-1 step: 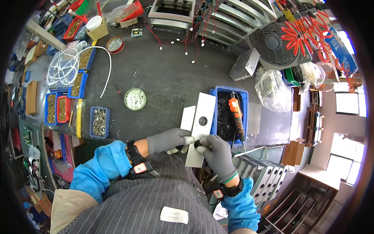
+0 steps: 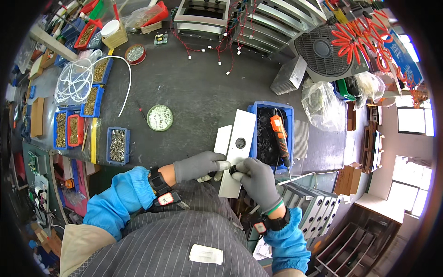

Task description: Assembling metal component housings by inserting internal parts and wires.

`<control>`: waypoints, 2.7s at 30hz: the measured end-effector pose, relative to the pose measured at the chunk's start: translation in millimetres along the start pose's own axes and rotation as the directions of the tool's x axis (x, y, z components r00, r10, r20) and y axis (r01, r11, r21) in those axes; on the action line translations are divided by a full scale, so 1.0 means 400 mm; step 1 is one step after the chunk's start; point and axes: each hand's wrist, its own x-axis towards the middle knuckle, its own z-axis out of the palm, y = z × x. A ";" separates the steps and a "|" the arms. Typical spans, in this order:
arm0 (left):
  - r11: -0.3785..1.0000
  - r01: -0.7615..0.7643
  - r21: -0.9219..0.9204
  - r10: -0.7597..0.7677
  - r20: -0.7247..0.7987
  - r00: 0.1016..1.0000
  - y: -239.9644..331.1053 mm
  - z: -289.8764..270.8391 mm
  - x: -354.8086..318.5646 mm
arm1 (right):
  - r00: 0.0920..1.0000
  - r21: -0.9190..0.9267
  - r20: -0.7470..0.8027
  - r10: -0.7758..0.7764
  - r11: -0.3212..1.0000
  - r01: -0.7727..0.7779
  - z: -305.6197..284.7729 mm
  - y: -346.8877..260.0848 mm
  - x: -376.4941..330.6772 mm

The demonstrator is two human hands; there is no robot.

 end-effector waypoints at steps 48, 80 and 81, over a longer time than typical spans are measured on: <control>0.878 -0.475 -0.060 0.329 -0.645 0.690 0.218 -0.155 -0.204 | 0.990 0.662 0.092 0.105 0.736 -0.140 -0.114 0.085 0.156; 0.995 0.018 -0.097 -0.040 -0.231 0.972 0.014 -0.070 0.169 | 0.940 0.615 -0.227 0.256 0.786 -0.065 -0.070 0.193 0.167; 0.995 0.016 -0.103 -0.040 -0.234 0.971 0.011 -0.075 0.165 | 0.939 0.618 -0.243 0.243 0.785 -0.043 -0.071 0.191 0.178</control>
